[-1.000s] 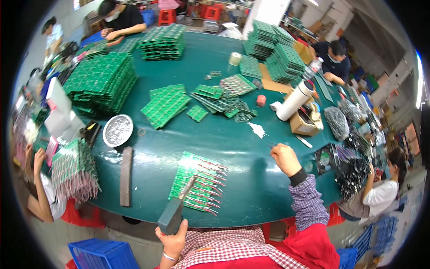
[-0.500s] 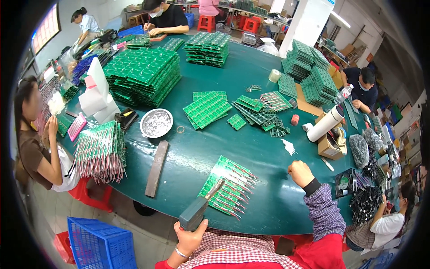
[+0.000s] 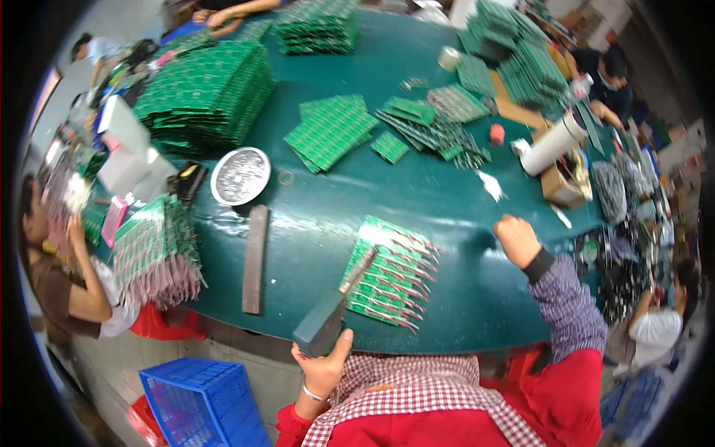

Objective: The person solders wires onto a circuit board using a soldering iron, then picks up additional wires from the table to solder onto the board.

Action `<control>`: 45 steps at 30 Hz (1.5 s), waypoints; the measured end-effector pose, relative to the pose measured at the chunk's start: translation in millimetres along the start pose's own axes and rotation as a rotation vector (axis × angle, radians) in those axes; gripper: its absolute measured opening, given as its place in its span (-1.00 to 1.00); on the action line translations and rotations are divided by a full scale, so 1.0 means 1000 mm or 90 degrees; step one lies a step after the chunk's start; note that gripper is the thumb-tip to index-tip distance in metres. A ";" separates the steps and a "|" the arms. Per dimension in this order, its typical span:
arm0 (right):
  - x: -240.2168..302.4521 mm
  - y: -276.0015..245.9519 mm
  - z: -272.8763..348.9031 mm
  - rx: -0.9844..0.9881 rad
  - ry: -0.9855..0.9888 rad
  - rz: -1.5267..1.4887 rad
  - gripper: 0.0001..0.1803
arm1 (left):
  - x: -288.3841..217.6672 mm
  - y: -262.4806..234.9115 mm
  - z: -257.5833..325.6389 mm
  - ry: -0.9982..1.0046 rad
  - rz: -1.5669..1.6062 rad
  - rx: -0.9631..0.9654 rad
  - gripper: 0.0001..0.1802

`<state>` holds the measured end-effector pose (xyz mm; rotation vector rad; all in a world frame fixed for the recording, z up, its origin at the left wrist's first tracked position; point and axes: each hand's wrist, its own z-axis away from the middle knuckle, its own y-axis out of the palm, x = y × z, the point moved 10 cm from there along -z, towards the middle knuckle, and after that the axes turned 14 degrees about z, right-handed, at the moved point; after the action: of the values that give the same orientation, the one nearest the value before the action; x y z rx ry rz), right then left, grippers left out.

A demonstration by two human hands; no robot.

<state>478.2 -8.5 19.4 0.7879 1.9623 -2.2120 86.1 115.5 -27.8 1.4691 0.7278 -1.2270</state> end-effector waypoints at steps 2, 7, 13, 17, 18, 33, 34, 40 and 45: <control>-0.001 -0.003 -0.001 -0.035 -0.012 -0.025 -0.93 | -0.004 0.004 -0.007 -0.043 0.009 0.004 -0.66; -0.017 -0.008 0.004 -0.027 0.035 -0.111 -0.95 | -0.010 0.011 -0.015 -0.102 -0.005 -0.013 -0.65; -0.019 0.006 0.013 0.045 0.051 -0.116 -0.95 | -0.009 0.023 -0.018 -0.093 -0.007 0.006 -0.62; -0.018 0.021 0.016 0.091 0.055 -0.106 -0.88 | -0.012 0.024 -0.017 -0.082 -0.001 -0.001 -0.66; -0.017 0.020 0.015 0.078 0.053 -0.118 -0.87 | -0.012 0.022 -0.016 -0.078 -0.003 -0.012 -0.66; -0.024 -0.008 0.027 -0.065 0.090 -0.080 -0.99 | -0.007 0.032 -0.016 -0.102 -0.012 0.026 -0.66; -0.024 -0.003 0.029 -0.034 0.099 -0.087 -0.99 | -0.009 0.034 -0.016 -0.085 -0.019 0.026 -0.69; -0.022 0.013 0.049 0.002 0.119 -0.097 -0.98 | -0.010 0.035 -0.017 -0.086 -0.046 0.045 -0.69; -0.015 0.010 0.045 0.013 0.072 -0.045 -0.98 | -0.012 0.042 -0.016 -0.064 -0.063 0.045 -0.69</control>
<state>480.7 -56.8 18.8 0.8767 2.0513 -2.2790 125.3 120.9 -3.6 1.4313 0.7021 -1.4036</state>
